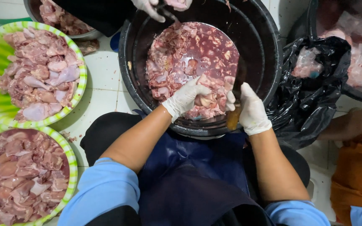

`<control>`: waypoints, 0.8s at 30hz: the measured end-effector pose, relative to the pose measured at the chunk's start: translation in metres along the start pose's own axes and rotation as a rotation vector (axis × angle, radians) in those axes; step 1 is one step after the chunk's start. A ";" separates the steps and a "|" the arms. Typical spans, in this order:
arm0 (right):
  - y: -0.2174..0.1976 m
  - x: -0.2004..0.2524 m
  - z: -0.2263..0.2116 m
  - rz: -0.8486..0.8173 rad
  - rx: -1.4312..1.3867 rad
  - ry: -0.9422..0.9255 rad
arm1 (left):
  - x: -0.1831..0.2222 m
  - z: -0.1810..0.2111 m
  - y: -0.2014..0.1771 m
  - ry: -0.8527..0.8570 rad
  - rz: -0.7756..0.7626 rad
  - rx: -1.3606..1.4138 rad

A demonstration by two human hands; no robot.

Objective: Cleaning and cutting raw chicken pieces into smaller portions and sorting them into bowls.

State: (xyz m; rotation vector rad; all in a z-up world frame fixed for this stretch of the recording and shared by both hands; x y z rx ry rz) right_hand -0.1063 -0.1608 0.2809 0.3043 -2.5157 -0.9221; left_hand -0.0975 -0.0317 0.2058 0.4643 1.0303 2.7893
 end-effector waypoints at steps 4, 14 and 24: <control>0.016 0.008 -0.006 -0.070 0.093 -0.012 | 0.002 0.003 0.005 -0.036 -0.027 0.039; -0.002 -0.005 0.015 -0.188 0.545 -0.231 | 0.015 0.015 0.023 -0.056 -0.006 -0.143; -0.009 -0.009 0.023 -0.084 0.063 -0.058 | 0.021 0.032 0.028 0.039 0.106 -0.202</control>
Point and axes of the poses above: each hand's wrist, its own x-axis away from the middle knuckle, its own y-axis out of the palm, z = x × y, the point moved 8 cm from there along -x, towards the middle knuckle, and after that the axes turned 6 degrees about -x, right-handed, at the moved point
